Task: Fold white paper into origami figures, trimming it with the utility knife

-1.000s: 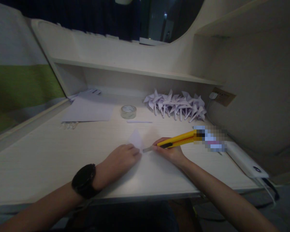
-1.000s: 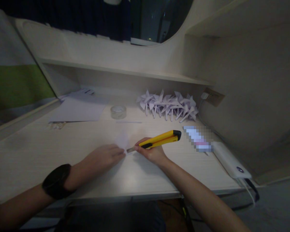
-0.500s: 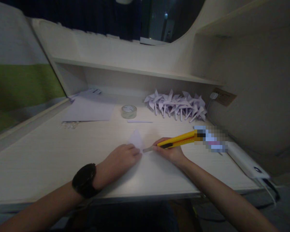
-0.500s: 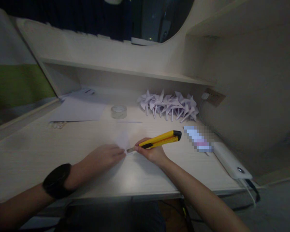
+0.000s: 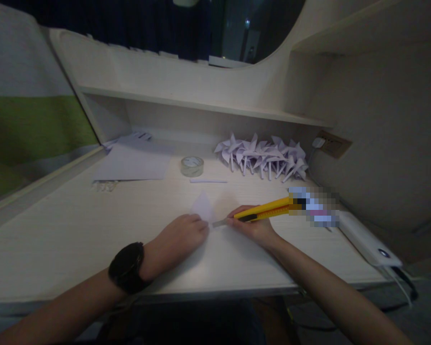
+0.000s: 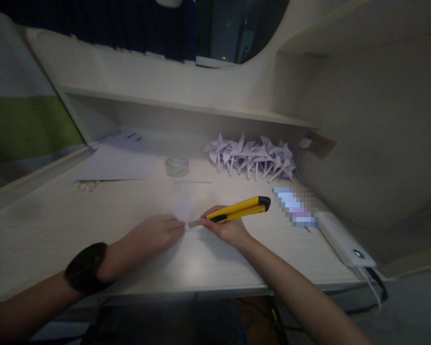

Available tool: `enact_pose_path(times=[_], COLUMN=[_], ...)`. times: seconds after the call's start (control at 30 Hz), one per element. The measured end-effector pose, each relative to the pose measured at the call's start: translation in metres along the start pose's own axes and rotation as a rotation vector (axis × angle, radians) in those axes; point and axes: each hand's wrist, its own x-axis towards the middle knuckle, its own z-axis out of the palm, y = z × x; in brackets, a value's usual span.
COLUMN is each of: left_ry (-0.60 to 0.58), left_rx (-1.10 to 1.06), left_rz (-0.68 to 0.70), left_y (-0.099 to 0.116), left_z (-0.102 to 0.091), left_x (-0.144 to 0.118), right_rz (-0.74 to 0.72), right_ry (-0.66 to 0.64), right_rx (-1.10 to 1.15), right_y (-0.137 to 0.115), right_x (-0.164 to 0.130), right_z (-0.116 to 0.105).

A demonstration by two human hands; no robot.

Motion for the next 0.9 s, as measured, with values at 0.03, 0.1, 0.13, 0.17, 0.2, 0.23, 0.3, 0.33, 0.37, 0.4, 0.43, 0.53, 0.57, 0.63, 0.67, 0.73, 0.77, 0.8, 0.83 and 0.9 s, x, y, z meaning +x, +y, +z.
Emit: enact_pose_path(times=[0.03, 0.1, 0.13, 0.17, 0.2, 0.23, 0.3, 0.33, 0.37, 0.4, 0.43, 0.53, 0.57, 0.63, 0.67, 0.73, 0.77, 0.8, 0.83, 0.9], left_ry=[0.001, 0.002, 0.000, -0.006, -0.016, -0.027, -0.045, -0.049, -0.048, -0.043, -0.036, -0.024, -0.025, -0.036, -0.040, -0.041, -0.035, -0.029, -0.021, 0.002], left_rx=[0.016, 0.045, 0.053, 0.059, 0.061, 0.060, 0.057, 0.052, 0.047, 0.042, 0.037, 0.035, 0.037, 0.038, 0.037, 0.031, 0.030, 0.030, 0.030, 0.031], left_rz=[0.006, 0.017, 0.021, 0.021, 0.019, 0.016, 0.004, 0.000, -0.003, -0.005, -0.006, -0.005, -0.004, -0.005, -0.004, 0.003, 0.004, 0.005, 0.005, 0.000], left_y=[-0.0002, -0.0005, -0.0005, -0.0004, -0.0002, 0.0000, 0.0005, 0.0007, 0.0008, 0.0008, 0.0008, 0.0004, 0.0003, -0.0001, -0.0003, -0.0007, -0.0009, -0.0010, -0.0011, -0.0013], left_z=[0.0014, 0.0043, 0.0054, 0.0061, 0.0063, 0.0062, 0.0051, 0.0043, 0.0036, 0.0031, 0.0029, 0.0036, 0.0042, 0.0053, 0.0059, 0.0068, 0.0073, 0.0078, 0.0083, 0.0097], left_x=[0.0009, 0.0032, 0.0045, 0.0057, 0.0069, 0.0078, 0.0086, 0.0085, 0.0081, 0.0077, 0.0072, 0.0064, 0.0065, 0.0069, 0.0071, 0.0072, 0.0072, 0.0070, 0.0068, 0.0064], right_rz=[0.000, 0.003, 0.005, 0.008, 0.012, 0.016, 0.026, 0.029, 0.030, 0.027, 0.021, 0.002, 0.001, 0.007, 0.010, 0.013, 0.013, 0.011, 0.009, 0.009], right_ry=[0.002, 0.002, 0.005, 0.005, 0.005, 0.003, -0.004, -0.010, -0.017, -0.020, -0.024, -0.017, -0.010, -0.006, -0.004, -0.006, -0.006, -0.007, -0.008, -0.013], right_rx=[0.002, 0.008, 0.013, 0.018, 0.023, 0.027, 0.037, 0.042, 0.046, 0.048, 0.047, 0.038, 0.034, 0.025, 0.019, 0.006, 0.001, -0.001, -0.001, -0.002], right_y=[-0.0002, -0.0009, -0.0012, -0.0014, -0.0014, -0.0013, -0.0003, 0.0005, 0.0014, 0.0023, 0.0032, 0.0044, 0.0043, 0.0037, 0.0034, 0.0029, 0.0028, 0.0027, 0.0027, 0.0026], right_x=[0.0000, 0.0001, 0.0002, 0.0003, 0.0003, 0.0004, 0.0004, 0.0003, 0.0003, 0.0004, 0.0004, 0.0004, 0.0003, 0.0002, 0.0001, 0.0000, 0.0000, 0.0000, 0.0000, -0.0002], right_z=[0.0002, 0.0005, 0.0006, 0.0006, 0.0006, 0.0004, -0.0002, -0.0005, -0.0008, -0.0010, -0.0012, -0.0010, -0.0008, -0.0004, -0.0003, -0.0003, -0.0004, -0.0005, -0.0006, -0.0007])
